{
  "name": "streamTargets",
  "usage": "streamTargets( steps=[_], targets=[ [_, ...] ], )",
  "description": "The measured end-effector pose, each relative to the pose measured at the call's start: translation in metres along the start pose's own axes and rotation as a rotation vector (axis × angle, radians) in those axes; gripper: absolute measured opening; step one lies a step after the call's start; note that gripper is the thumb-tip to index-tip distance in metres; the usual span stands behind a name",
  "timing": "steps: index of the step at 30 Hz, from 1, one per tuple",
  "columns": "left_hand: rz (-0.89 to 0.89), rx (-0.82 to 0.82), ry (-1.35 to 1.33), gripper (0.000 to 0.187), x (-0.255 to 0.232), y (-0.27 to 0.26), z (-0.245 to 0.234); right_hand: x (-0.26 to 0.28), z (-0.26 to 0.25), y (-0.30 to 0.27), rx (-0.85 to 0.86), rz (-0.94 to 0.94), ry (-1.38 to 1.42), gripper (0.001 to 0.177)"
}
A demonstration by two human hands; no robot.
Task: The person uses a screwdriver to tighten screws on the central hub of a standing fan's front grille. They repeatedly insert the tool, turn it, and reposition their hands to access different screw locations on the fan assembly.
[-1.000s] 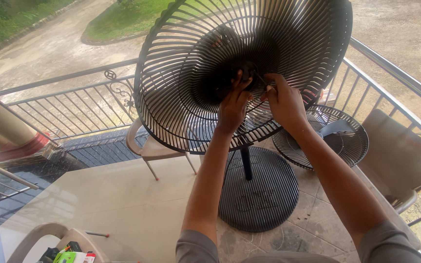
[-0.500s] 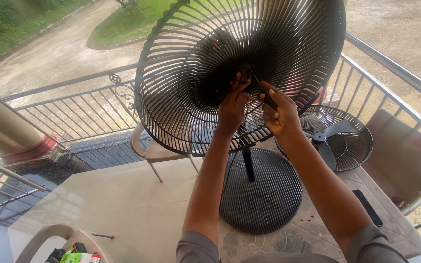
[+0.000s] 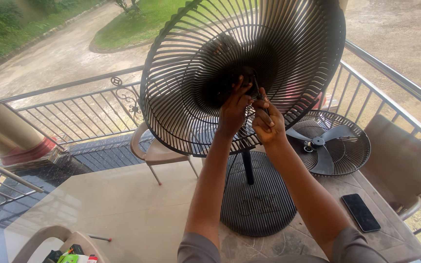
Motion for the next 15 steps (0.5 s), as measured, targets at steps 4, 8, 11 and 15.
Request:
streamTargets(
  steps=[4,8,11,15],
  targets=[
    [0.015,0.025,0.011,0.005,0.000,-0.003,0.007,0.028,0.017,-0.004,-0.167,-0.104,-0.648,0.023],
    [-0.108,0.186,-0.049,0.008,0.006,-0.008,0.024,0.040,0.060,-0.009,-0.145,-0.279,-1.392,0.033],
    [-0.101,0.172,-0.047,0.009,0.003,-0.010,0.021,0.034,0.082,-0.016,-0.116,-0.366,-2.090,0.033],
    [0.000,0.064,-0.005,0.010,-0.006,-0.004,0.006,0.018,0.080,-0.010,-0.162,-0.413,-2.875,0.027]
  ],
)
Point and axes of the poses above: each hand's wrist, its own y-axis towards the middle knuckle, its own z-axis out of the palm, x = y × z, the point moved 8 cm from there along y, towards the middle knuckle, and after that the axes turned 12 degrees about y, right-handed, at the moved point
